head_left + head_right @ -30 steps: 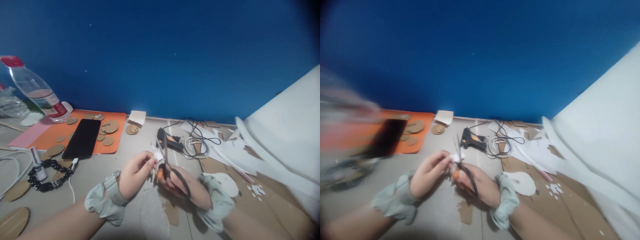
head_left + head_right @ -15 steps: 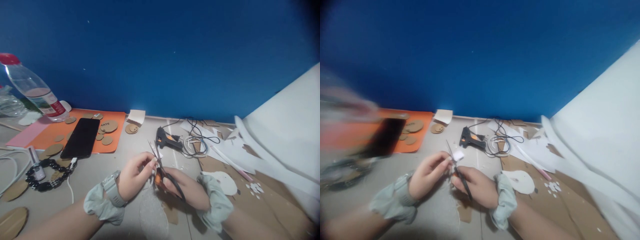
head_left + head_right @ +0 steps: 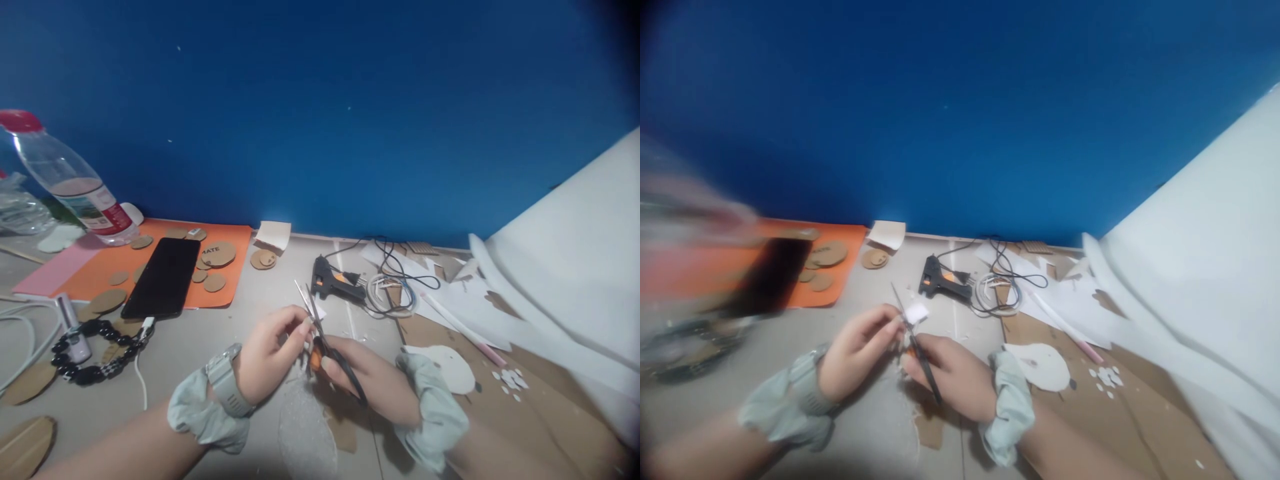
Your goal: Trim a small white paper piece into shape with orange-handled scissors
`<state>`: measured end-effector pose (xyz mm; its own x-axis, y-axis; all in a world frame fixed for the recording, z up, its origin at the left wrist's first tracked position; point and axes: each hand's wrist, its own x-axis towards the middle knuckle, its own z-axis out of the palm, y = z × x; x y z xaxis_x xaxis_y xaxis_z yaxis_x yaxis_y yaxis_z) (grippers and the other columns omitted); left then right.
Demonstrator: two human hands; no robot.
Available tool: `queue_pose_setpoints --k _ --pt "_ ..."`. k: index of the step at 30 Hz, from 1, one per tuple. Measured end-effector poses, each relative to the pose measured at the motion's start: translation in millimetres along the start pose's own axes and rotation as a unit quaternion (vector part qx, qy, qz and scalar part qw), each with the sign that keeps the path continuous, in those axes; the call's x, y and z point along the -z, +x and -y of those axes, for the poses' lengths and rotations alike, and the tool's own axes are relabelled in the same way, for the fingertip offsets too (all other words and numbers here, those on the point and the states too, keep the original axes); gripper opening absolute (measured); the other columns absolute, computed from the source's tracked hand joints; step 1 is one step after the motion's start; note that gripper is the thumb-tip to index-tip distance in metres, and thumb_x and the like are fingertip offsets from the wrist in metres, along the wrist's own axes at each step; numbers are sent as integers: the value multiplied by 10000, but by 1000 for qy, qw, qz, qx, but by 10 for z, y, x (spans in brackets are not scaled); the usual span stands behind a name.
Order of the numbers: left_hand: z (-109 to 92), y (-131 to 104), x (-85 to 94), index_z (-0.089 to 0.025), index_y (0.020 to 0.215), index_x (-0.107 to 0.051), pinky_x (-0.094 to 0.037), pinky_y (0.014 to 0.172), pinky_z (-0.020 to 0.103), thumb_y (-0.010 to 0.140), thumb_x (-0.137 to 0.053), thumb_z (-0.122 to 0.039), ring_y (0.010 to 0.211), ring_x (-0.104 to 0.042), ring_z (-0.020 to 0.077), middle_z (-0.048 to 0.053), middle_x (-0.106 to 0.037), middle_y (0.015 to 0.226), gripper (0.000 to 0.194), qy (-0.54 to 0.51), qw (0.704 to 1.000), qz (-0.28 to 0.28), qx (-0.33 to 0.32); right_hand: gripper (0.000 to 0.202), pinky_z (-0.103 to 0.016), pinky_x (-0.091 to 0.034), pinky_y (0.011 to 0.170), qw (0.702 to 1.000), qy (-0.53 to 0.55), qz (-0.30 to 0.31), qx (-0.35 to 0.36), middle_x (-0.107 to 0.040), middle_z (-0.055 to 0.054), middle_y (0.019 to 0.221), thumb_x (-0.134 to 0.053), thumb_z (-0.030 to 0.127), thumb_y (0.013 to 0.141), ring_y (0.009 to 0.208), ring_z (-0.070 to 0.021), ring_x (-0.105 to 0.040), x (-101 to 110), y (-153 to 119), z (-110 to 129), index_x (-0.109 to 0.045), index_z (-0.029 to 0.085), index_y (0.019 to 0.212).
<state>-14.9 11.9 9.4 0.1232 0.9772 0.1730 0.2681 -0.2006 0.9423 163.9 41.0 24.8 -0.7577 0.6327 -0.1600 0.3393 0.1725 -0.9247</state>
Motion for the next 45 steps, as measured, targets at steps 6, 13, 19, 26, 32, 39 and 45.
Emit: queue_pose_setpoints --k 6,13,19,26,32,39,45 --pt "1 17 2 -168 796 -534 -421 666 233 926 -413 -237 678 -526 129 -7 -561 712 191 4 1000 8 5 406 -268 -412 669 1000 -16 -6 -11 -510 -11 755 -369 536 922 697 -153 -461 -10 -2 15 -508 168 825" --pt "9 7 -1 -170 776 -527 -421 664 232 924 -409 -226 676 -528 127 -5 -561 718 197 10 1000 2 -6 373 -277 -427 674 999 -26 -32 -28 -575 -28 786 -413 509 913 726 -174 -513 -37 -18 37 -561 169 867" --pt "19 5 -2 -170 787 -532 -418 659 222 922 -418 -217 673 -520 120 -13 -555 709 183 9 1000 -2 -3 430 -268 -417 660 1000 4 -16 -25 -526 -14 755 -386 558 909 691 -153 -475 -26 -3 41 -538 160 847" --pt "11 9 -4 -166 798 -547 -420 652 212 929 -429 -228 668 -522 113 -17 -556 702 187 -7 1000 -6 9 443 -253 -390 629 998 57 -21 -33 -468 3 711 -435 577 884 656 -132 -427 -27 8 30 -536 153 801" --pt "18 38 -11 -165 840 -584 -443 679 211 930 -450 -245 696 -564 114 -6 -612 740 180 -36 999 -13 20 352 -223 -325 527 981 142 -120 -50 -423 30 664 -506 504 886 584 -103 -375 -102 34 -51 -527 166 787" --pt "19 31 -14 -171 830 -567 -433 615 211 937 -443 -284 622 -525 100 -19 -585 697 199 -52 997 -25 40 547 -232 -295 461 989 148 -2 1 -454 19 605 -407 678 843 490 -90 -363 -9 19 -57 -513 146 772" --pt "28 5 -11 -174 843 -567 -430 669 218 942 -443 -268 677 -539 104 -19 -581 722 185 -54 998 -21 22 654 -230 -270 417 978 159 125 39 -502 -14 643 -284 739 836 457 -80 -357 127 28 -69 -533 138 765"
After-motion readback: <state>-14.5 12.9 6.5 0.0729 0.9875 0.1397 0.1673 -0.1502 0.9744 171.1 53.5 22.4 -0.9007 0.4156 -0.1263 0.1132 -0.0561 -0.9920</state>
